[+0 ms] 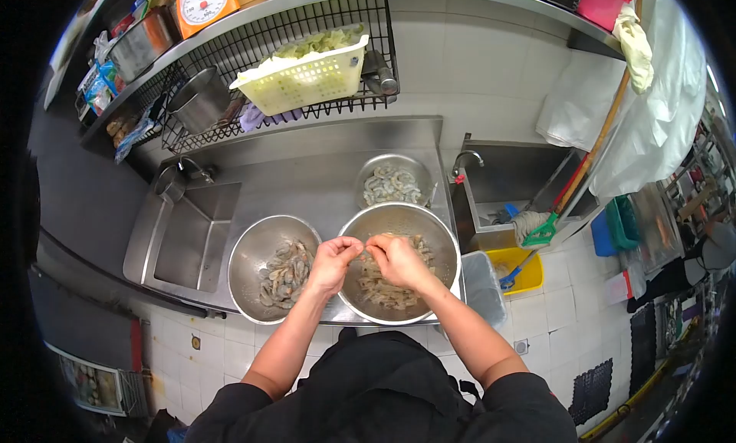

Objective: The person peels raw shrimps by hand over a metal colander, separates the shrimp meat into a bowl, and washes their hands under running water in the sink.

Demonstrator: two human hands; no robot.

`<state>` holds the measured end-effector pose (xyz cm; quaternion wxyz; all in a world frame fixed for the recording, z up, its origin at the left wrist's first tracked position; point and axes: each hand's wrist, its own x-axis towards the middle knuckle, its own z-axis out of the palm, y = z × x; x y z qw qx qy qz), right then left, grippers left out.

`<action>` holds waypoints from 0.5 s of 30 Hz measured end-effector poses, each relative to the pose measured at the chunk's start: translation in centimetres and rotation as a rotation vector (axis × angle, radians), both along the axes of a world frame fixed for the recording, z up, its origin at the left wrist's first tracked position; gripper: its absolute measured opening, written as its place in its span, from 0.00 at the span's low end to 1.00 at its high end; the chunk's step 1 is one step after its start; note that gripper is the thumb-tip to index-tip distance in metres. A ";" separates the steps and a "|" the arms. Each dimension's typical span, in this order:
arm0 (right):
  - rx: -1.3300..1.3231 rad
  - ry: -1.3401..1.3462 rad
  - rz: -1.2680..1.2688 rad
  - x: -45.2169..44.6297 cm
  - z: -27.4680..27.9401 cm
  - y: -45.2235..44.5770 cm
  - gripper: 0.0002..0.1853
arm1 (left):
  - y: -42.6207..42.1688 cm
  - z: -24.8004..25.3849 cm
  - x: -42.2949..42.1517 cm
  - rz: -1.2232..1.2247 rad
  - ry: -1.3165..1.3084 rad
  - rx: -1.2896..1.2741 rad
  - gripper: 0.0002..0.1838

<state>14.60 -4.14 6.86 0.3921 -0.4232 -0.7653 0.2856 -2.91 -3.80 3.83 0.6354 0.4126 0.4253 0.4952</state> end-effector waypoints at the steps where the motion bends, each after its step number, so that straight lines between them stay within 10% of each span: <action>1: -0.107 0.041 -0.012 0.1 -0.1 0.1 0.07 | 0.1 -0.1 0.0 -0.019 0.013 0.002 0.05; 15: -0.463 0.298 -0.104 -1.5 -3.7 1.1 0.07 | 1.5 -2.1 -0.8 -0.049 0.079 -0.076 0.05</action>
